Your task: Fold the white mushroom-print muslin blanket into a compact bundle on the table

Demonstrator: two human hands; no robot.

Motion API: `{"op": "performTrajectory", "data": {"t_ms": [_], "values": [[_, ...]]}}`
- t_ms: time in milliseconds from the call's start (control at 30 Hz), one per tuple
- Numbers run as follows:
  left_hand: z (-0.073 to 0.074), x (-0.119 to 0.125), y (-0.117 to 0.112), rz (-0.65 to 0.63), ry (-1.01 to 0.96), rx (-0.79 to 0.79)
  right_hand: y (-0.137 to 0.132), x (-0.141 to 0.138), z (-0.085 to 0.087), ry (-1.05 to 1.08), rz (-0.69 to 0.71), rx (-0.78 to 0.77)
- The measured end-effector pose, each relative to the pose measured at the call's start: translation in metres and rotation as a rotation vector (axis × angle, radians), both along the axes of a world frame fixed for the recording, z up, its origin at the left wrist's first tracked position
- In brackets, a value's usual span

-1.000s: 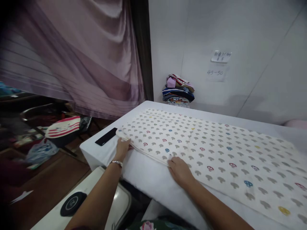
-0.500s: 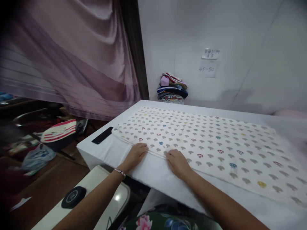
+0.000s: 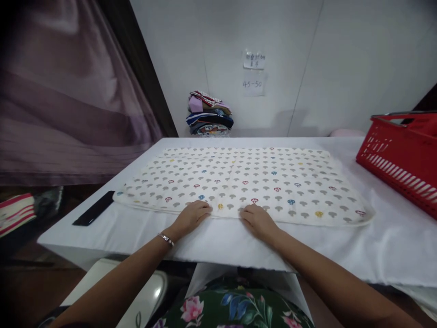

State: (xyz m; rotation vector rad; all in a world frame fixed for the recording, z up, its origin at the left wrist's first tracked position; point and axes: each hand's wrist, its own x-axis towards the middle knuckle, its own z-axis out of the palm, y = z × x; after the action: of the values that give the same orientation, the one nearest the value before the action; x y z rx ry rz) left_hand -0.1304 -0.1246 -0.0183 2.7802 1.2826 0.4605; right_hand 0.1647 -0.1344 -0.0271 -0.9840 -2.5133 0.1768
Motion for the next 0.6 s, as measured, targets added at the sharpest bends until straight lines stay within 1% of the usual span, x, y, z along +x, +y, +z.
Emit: {"op": "performTrajectory", "data": {"t_ms": [133, 233, 333, 433, 533, 600], "values": [[0.001, 0.003, 0.004, -0.017, 0.088, 0.038, 0.007, -0.008, 0.0, -0.056, 0.003, 0.015], [-0.001, 0.003, 0.002, 0.006, 0.119, 0.082, 0.013, -0.008, -0.002, -0.078, 0.017, 0.014], [-0.003, 0.002, -0.005, 0.015, 0.12, 0.078, 0.013, -0.006, -0.004, -0.055, 0.035, 0.004], [-0.002, 0.001, -0.011, 0.01, 0.075, 0.05, 0.01, -0.003, -0.006, -0.034, 0.059, -0.005], [0.0, -0.004, -0.013, -0.006, 0.026, 0.033, 0.007, 0.012, -0.008, -0.058, 0.06, -0.008], [0.002, -0.01, -0.013, -0.018, 0.028, 0.044, 0.004, 0.033, -0.008, -0.066, 0.035, -0.003]]}}
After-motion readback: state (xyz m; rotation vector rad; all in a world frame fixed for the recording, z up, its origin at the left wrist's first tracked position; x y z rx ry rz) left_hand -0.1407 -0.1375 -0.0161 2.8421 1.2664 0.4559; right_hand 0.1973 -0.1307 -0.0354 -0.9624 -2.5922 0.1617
